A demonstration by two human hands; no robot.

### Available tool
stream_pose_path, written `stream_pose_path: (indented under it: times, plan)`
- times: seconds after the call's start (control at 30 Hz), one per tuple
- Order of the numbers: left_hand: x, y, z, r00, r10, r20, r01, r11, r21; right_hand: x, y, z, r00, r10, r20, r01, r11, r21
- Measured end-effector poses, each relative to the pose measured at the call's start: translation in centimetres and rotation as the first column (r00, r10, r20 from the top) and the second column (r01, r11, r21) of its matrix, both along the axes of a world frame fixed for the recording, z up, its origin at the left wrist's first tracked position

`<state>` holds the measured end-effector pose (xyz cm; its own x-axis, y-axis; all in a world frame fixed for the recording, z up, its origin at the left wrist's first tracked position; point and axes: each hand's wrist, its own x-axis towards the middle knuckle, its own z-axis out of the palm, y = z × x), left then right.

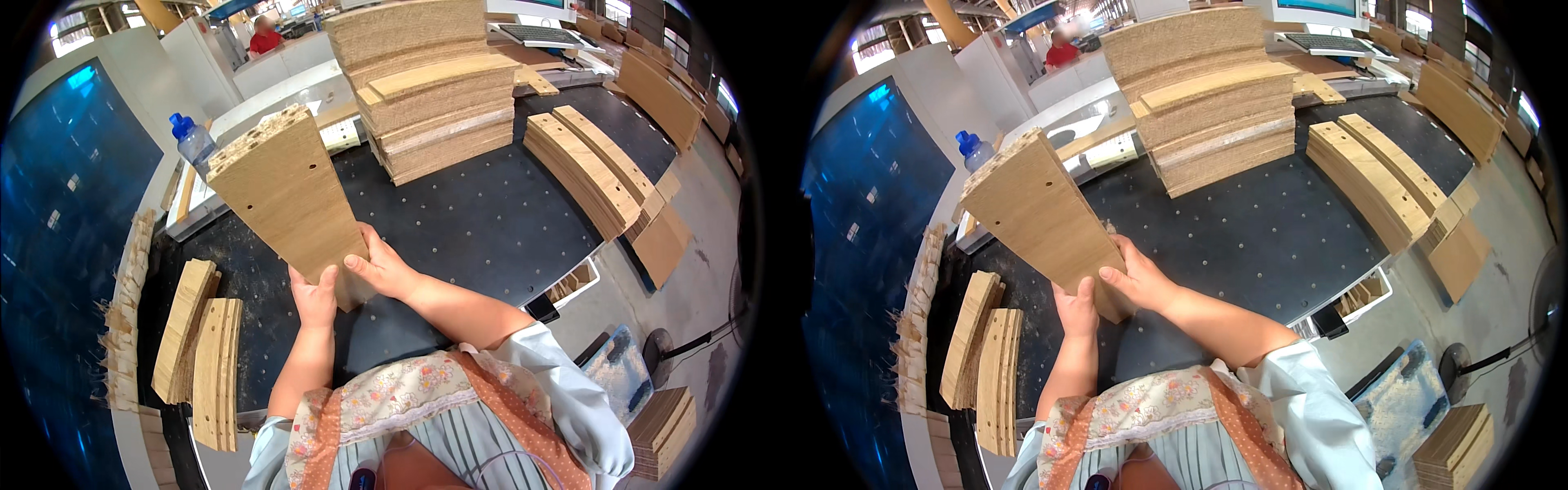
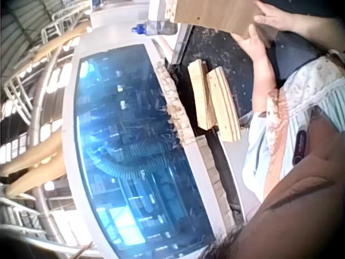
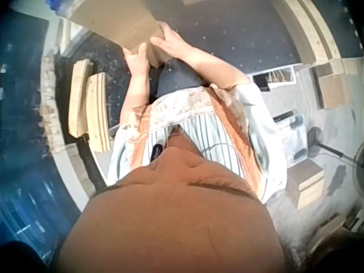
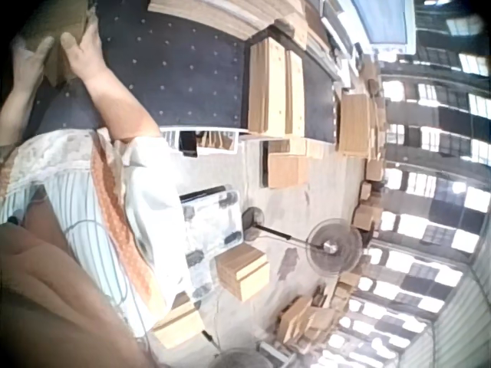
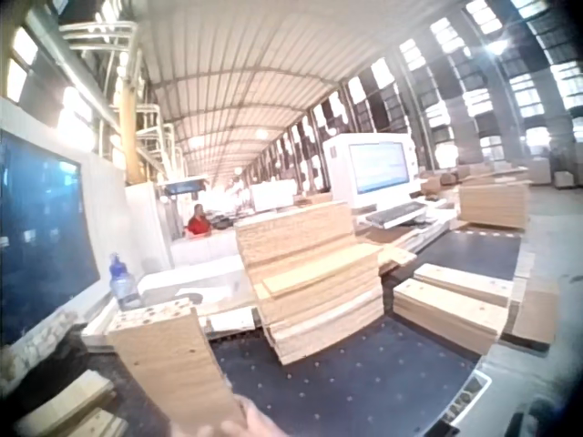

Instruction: The person organizes wooden planks on a work table, picking them up from stacks, aligning them, and placing them into new groups.

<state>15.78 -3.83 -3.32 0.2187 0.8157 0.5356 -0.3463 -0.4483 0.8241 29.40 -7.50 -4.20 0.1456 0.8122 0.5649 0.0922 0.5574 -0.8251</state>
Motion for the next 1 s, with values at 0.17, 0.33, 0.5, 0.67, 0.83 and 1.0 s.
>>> stream_pose_path:
  times: [0.17, 0.33, 0.5, 0.67, 0.83, 1.0]
  plan:
    - [-0.9, 1.3, 1.3, 0.965, 0.198, -0.17, -0.169, 0.971, 0.17, 2.9, -0.1, 2.3, 0.989, -0.128, 0.078, 0.135, 0.987, -0.083]
    - [-4.2, 4.0, 5.1, 0.768, 0.563, -0.305, -0.157, 0.627, 0.763, 12.0, -2.7, 3.7, 0.723, 0.187, -0.665, -0.245, 0.969, 0.006]
    - [-5.1, 4.1, 10.7, 0.651, 0.729, -0.211, 0.201, 0.102, 0.974, 16.9, -7.5, 4.6, 0.928, 0.26, -0.268, -0.306, 0.941, -0.147]
    - [-4.1, 2.7, 14.0, 0.551, 0.82, -0.156, 0.402, -0.097, 0.911, 9.4, -6.5, 7.7, 0.747, 0.118, 0.654, 0.082, 0.96, -0.266]
    - [-1.7, 1.6, 15.9, 0.568, 0.82, -0.07, 0.509, -0.283, 0.812, 3.4, -4.9, 4.7, 0.731, -0.04, 0.681, 0.239, 0.95, -0.201]
    - [-2.7, 1.1, 12.9, 0.699, 0.711, 0.084, 0.371, -0.46, 0.807, 2.2, -3.1, -2.2, 0.897, -0.104, 0.429, 0.1, 0.994, 0.032]
